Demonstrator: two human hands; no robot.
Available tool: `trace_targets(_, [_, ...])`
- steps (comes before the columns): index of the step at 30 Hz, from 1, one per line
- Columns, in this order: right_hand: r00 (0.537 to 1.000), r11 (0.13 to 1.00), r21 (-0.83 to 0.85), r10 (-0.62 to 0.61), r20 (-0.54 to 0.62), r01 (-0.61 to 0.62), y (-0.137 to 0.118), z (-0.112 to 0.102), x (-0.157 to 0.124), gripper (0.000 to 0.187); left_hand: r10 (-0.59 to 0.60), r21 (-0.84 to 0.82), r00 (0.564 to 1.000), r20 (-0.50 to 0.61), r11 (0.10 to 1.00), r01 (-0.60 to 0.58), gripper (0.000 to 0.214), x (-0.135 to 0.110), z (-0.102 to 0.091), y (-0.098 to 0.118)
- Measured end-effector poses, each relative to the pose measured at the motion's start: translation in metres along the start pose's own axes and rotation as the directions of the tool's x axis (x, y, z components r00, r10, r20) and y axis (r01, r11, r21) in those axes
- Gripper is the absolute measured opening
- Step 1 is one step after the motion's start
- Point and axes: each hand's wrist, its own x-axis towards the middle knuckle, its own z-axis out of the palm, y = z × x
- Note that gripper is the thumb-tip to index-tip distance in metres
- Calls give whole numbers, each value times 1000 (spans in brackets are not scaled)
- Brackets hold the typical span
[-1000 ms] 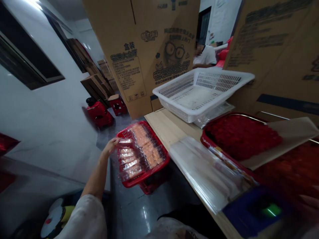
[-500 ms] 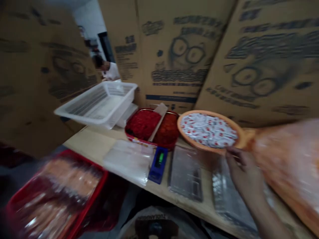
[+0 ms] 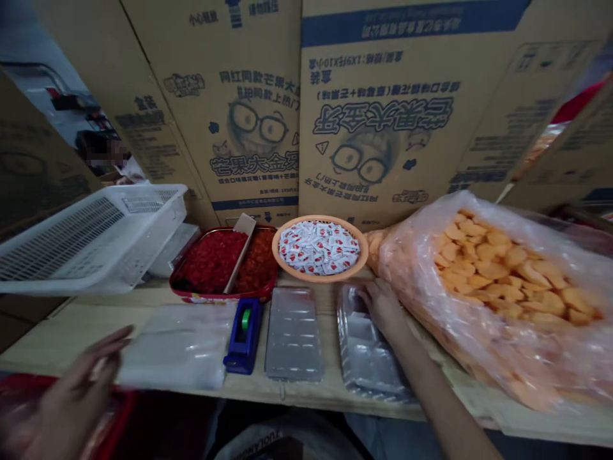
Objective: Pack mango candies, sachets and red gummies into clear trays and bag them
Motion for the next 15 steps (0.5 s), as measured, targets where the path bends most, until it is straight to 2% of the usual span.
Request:
trace_targets(1, [1000, 1000, 9, 2, -14, -2, 1, 1, 0, 24, 57, -37, 996, 72, 998, -54, 12, -3, 25, 9])
trace_targets(3, [999, 1000, 27, 2, -43, -1, 3, 0, 2, 26, 150, -158, 941, 304, 982, -105, 15, -14, 81, 31])
trace_targets(5, [997, 999, 45, -5, -73, 8, 2, -3, 3, 29, 225, -296, 841, 492, 952, -82, 25, -30, 135, 56])
trace_targets(7, [996, 998, 56, -14, -91, 19, 0, -7, 4, 33, 294, -390, 713, 636, 920, -32, 30, -48, 178, 81])
trace_targets(9, [994, 997, 69, -14, -104, 22, -2, -11, 5, 35, 326, -453, 633, 702, 890, 45, 31, -63, 211, 103])
trace_targets(11, [990, 996, 86, -7, -139, 20, -4, -16, 6, 35, 317, -485, 611, 726, 865, 127, 29, -71, 235, 122])
trace_targets(13, [981, 993, 115, 12, -194, 11, -7, -21, 6, 32, 265, -487, 607, 749, 842, 233, 31, -74, 254, 137])
trace_targets(15, [969, 991, 133, 37, -243, -4, -10, -27, 6, 28, 206, -469, 581, 788, 811, 349, 48, -75, 270, 150])
